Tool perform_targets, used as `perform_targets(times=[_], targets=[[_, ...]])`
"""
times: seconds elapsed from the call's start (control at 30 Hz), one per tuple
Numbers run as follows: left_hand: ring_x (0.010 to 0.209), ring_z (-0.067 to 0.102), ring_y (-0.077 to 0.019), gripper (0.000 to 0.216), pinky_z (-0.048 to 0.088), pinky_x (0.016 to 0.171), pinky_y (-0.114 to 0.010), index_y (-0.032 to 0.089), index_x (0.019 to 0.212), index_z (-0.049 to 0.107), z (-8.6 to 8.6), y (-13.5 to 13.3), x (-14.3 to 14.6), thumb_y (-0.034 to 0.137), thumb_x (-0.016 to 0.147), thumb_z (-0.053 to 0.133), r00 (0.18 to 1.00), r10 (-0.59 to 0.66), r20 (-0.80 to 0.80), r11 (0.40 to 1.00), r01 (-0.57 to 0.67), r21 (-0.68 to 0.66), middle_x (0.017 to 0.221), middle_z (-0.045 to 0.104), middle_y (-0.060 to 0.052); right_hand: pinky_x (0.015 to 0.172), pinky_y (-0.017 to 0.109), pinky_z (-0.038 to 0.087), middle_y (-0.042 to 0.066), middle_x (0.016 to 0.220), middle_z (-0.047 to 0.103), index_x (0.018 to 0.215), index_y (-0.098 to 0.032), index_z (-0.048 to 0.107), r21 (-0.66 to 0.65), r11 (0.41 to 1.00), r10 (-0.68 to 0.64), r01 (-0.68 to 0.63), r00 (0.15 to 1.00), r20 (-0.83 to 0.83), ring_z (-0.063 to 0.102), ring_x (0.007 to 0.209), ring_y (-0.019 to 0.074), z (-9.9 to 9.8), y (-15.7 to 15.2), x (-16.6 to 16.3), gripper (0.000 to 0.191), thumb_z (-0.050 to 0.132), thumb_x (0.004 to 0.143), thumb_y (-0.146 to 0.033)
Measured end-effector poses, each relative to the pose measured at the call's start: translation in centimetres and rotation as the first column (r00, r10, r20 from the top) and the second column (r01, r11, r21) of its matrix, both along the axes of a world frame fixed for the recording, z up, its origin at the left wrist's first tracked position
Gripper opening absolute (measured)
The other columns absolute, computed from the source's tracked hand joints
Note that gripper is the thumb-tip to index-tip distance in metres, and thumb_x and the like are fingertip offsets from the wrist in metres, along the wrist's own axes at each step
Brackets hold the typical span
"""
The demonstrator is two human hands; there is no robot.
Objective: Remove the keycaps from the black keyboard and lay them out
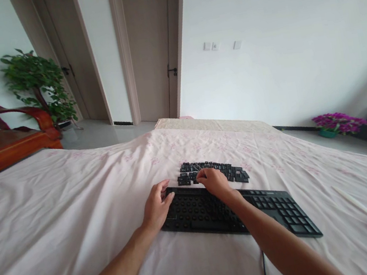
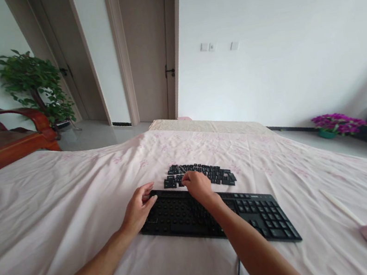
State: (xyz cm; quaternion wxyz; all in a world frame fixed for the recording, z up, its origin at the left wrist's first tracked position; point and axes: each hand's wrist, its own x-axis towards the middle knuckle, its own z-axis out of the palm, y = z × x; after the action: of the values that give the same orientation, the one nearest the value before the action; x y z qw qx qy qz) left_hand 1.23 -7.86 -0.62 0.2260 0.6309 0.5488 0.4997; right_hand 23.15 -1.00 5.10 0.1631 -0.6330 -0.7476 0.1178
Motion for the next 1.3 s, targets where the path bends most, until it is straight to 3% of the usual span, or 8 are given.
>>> perform_targets(times=[0.4,0.6,0.7,0.8,0.97,1.03,1.13,1.3], targets=[[0.105,0.058,-0.0200,0.038,0.046,0.094,-0.036,0.021,0.119,0.056,0.1,0.1,-0.2,0.023,0.081,0.054,0.988,-0.012,-0.156,1.000,0.008,-0.023,0.115,0.061,-0.007,0.063,0.024,0.035,0.002,0.085,0.071,0.082,-0.025,0.072,0.006,1.000,0.018,-0.018,0.998,0.052,0.062,0.083,0.0188,-0.9,0.6,-0.6,0.013,0.060,0.078,-0.031],[0.107,0.058,-0.0202,0.037,0.045,0.096,-0.037,0.021,0.120,0.055,-0.1,0.1,-0.2,0.022,0.083,0.052,0.986,-0.012,-0.168,1.000,0.010,-0.015,0.116,0.061,-0.006,0.062,0.025,0.034,0.005,0.081,0.069,0.083,-0.022,0.068,0.070,0.998,-0.005,0.002,0.999,0.039,0.061,0.079,0.0190,0.1,-0.3,-0.5,0.026,0.050,0.087,-0.040],[0.105,0.058,-0.0198,0.035,0.045,0.095,-0.037,0.021,0.119,0.055,-0.3,0.2,-0.3,0.022,0.084,0.051,0.984,-0.005,-0.180,1.000,0.002,-0.017,0.114,0.061,-0.006,0.065,0.024,0.036,0.004,0.074,0.066,0.074,-0.020,0.064,0.138,0.990,0.034,-0.023,0.996,-0.080,0.060,0.074,0.0165,1.8,-1.6,0.0,0.041,0.035,0.095,-0.041],[0.101,0.059,-0.0197,0.034,0.046,0.093,-0.037,0.020,0.117,0.056,-0.1,0.2,-0.3,0.022,0.083,0.051,0.978,0.014,-0.209,0.999,-0.020,-0.026,0.111,0.062,-0.006,0.072,0.024,0.037,0.003,0.074,0.065,0.068,-0.020,0.059,0.183,0.974,0.173,-0.132,0.958,-0.230,0.058,0.075,0.0149,3.9,-3.4,0.7,0.053,0.020,0.099,-0.039],[0.109,0.052,-0.0226,0.030,0.040,0.098,-0.039,0.022,0.113,0.059,2.0,-1.2,0.8,0.021,0.084,0.053,0.934,0.083,-0.347,0.991,-0.041,0.126,0.114,0.059,-0.007,0.066,0.023,0.041,0.000,0.068,0.059,0.069,-0.019,0.054,0.142,0.980,0.188,-0.137,0.866,-0.464,0.053,0.065,0.0126,4.8,-7.0,1.6,0.046,0.025,0.097,-0.043],[0.107,0.051,-0.0217,0.028,0.040,0.096,-0.038,0.024,0.112,0.061,3.2,-2.1,1.7,0.021,0.086,0.051,0.935,0.022,-0.354,0.987,0.036,0.157,0.111,0.060,-0.005,0.057,0.022,0.042,-0.001,0.067,0.056,0.074,-0.019,0.052,0.053,0.986,0.160,-0.158,0.805,-0.571,0.051,0.058,0.0109,4.2,-8.3,1.6,0.036,0.034,0.094,-0.043],[0.100,0.053,-0.0212,0.022,0.042,0.091,-0.036,0.026,0.105,0.065,4.4,-3.3,3.2,0.025,0.086,0.055,0.927,-0.168,-0.336,0.969,0.218,0.116,0.102,0.063,-0.004,0.048,0.020,0.044,-0.001,0.073,0.057,0.083,-0.019,0.050,-0.095,0.973,0.092,-0.212,0.729,-0.679,0.051,0.054,0.0096,3.1,-10.0,1.5,0.025,0.044,0.089,-0.042],[0.092,0.056,-0.0205,0.027,0.041,0.084,-0.032,0.027,0.101,0.069,4.1,-4.2,4.7,0.042,0.080,0.063,0.850,-0.415,-0.324,0.899,0.438,-0.004,0.094,0.065,-0.003,0.051,0.021,0.047,-0.001,0.072,0.058,0.083,-0.019,0.051,-0.053,0.974,0.136,-0.220,0.755,-0.641,0.055,0.057,0.0105,2.3,-12.1,1.6,0.021,0.046,0.089,-0.038]])
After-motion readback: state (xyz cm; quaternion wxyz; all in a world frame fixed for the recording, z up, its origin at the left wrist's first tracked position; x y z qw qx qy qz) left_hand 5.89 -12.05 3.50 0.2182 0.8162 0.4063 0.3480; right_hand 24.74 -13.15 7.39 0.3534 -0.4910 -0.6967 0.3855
